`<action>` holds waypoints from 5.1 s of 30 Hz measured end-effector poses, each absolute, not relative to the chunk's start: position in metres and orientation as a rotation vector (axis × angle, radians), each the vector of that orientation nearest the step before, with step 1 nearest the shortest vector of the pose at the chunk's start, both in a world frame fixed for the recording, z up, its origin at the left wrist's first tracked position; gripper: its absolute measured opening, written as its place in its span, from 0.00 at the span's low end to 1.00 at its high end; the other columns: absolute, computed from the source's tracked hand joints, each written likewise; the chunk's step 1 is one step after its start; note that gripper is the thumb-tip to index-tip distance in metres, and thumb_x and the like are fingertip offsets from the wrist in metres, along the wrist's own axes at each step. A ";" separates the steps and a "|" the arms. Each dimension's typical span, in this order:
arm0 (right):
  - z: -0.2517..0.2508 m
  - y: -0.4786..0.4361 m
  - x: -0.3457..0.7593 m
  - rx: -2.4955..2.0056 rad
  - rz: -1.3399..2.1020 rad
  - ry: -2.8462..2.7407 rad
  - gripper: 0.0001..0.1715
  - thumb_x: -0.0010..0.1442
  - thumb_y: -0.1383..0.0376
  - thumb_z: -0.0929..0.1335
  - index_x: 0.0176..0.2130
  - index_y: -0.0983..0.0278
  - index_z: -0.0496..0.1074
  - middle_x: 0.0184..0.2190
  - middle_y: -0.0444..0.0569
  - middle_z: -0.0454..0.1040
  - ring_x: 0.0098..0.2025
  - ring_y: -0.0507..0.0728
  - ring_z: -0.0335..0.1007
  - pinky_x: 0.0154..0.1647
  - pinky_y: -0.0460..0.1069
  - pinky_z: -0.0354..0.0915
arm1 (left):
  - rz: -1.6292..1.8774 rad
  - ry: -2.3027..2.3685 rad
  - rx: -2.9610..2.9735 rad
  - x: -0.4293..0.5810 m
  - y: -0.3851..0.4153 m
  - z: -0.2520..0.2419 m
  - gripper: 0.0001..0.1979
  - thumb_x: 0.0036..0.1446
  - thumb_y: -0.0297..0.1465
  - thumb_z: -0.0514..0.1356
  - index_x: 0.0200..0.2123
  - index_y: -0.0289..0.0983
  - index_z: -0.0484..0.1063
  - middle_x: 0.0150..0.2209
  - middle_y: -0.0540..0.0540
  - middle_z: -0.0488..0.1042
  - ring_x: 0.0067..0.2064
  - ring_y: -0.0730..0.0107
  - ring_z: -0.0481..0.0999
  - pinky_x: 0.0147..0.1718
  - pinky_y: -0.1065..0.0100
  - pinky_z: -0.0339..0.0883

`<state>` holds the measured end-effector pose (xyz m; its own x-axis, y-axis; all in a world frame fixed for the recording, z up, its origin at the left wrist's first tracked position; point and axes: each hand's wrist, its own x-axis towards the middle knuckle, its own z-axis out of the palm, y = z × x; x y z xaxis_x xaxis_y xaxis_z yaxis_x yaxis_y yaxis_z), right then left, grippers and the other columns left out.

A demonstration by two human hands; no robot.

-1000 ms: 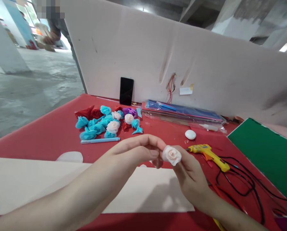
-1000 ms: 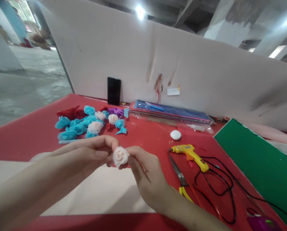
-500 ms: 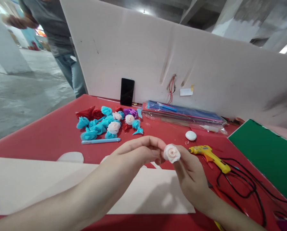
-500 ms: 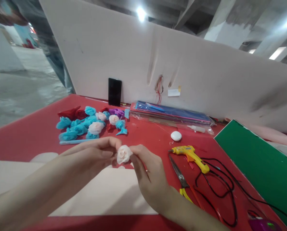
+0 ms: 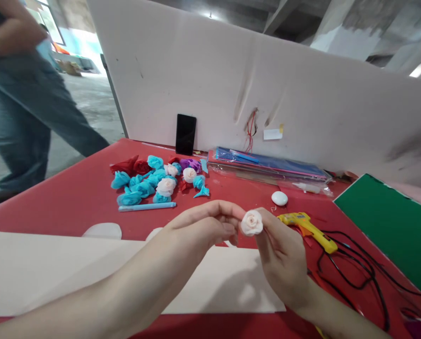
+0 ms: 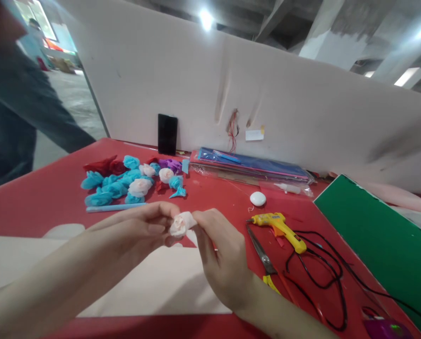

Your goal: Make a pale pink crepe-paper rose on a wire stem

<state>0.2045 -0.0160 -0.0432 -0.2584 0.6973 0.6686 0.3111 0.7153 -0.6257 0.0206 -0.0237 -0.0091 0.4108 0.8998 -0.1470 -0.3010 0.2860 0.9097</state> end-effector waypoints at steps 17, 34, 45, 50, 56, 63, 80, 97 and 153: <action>-0.053 -0.009 0.210 -0.627 1.157 -1.703 0.19 0.76 0.55 0.60 0.42 0.57 0.77 0.39 0.48 0.80 0.43 0.57 0.78 0.51 0.52 0.73 | 1.127 0.792 1.116 0.018 -0.027 0.001 0.04 0.60 0.31 0.63 0.34 0.43 0.79 0.34 0.51 0.78 0.42 0.63 0.77 0.41 0.67 0.69; -0.042 -0.006 0.212 -0.695 1.204 -1.810 0.22 0.75 0.51 0.62 0.38 0.62 0.74 0.35 0.49 0.74 0.39 0.55 0.73 0.46 0.50 0.71 | 1.044 0.658 0.921 0.019 -0.029 0.002 0.11 0.60 0.22 0.60 0.37 0.41 0.81 0.40 0.48 0.81 0.47 0.61 0.80 0.43 0.69 0.76; -0.037 -0.006 0.213 -0.710 1.144 -1.802 0.22 0.74 0.49 0.62 0.37 0.59 0.75 0.33 0.47 0.74 0.36 0.56 0.73 0.41 0.49 0.71 | 1.024 0.621 0.785 0.011 -0.027 -0.004 0.16 0.66 0.20 0.56 0.39 0.42 0.82 0.38 0.50 0.82 0.45 0.68 0.81 0.45 0.74 0.80; -0.039 -0.002 0.214 -0.579 1.192 -1.835 0.24 0.75 0.50 0.61 0.35 0.60 0.73 0.32 0.47 0.73 0.36 0.56 0.70 0.43 0.51 0.69 | 1.014 0.591 0.783 0.013 -0.023 -0.002 0.12 0.64 0.23 0.60 0.39 0.44 0.82 0.33 0.51 0.81 0.40 0.71 0.82 0.41 0.78 0.78; -0.041 0.003 0.217 -0.422 1.240 -1.860 0.25 0.74 0.49 0.62 0.33 0.62 0.69 0.33 0.46 0.67 0.34 0.54 0.65 0.41 0.50 0.65 | 1.075 0.870 1.125 0.011 -0.020 -0.002 0.07 0.63 0.30 0.62 0.38 0.48 0.80 0.34 0.55 0.76 0.37 0.73 0.77 0.34 0.80 0.73; -0.037 0.003 0.225 -0.400 1.347 -1.944 0.19 0.73 0.53 0.65 0.34 0.62 0.69 0.34 0.44 0.63 0.34 0.53 0.60 0.42 0.49 0.62 | 1.135 0.837 1.575 0.012 -0.015 0.004 0.09 0.53 0.24 0.65 0.29 0.45 0.82 0.31 0.55 0.78 0.36 0.72 0.77 0.36 0.80 0.69; -0.049 -0.012 0.205 -0.254 1.806 -1.661 0.28 0.73 0.52 0.65 0.25 0.62 0.63 0.21 0.39 0.59 0.24 0.48 0.57 0.28 0.45 0.59 | 0.911 0.572 1.420 0.015 -0.008 -0.017 0.10 0.53 0.28 0.72 0.30 0.53 0.87 0.31 0.54 0.74 0.33 0.77 0.76 0.38 0.80 0.73; -0.031 -0.027 0.207 -0.635 0.831 -1.936 0.19 0.73 0.63 0.66 0.30 0.64 0.77 0.24 0.44 0.79 0.27 0.49 0.73 0.33 0.41 0.68 | 1.013 0.601 1.285 0.021 -0.016 -0.020 0.04 0.56 0.32 0.72 0.29 0.46 0.86 0.32 0.54 0.74 0.27 0.74 0.80 0.34 0.70 0.77; -0.014 -0.029 0.213 -0.766 0.823 -2.014 0.25 0.76 0.61 0.62 0.32 0.66 0.79 0.25 0.47 0.84 0.27 0.51 0.82 0.33 0.42 0.76 | 1.068 0.752 1.231 0.034 -0.017 -0.012 0.10 0.54 0.30 0.69 0.21 0.41 0.84 0.27 0.53 0.66 0.24 0.75 0.73 0.24 0.69 0.73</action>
<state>0.2133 -0.0286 -0.0138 -0.4869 0.7490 0.4493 0.2201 0.6030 -0.7667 0.0341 -0.0170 -0.0124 0.3528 0.9314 0.0898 -0.2286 -0.0072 0.9735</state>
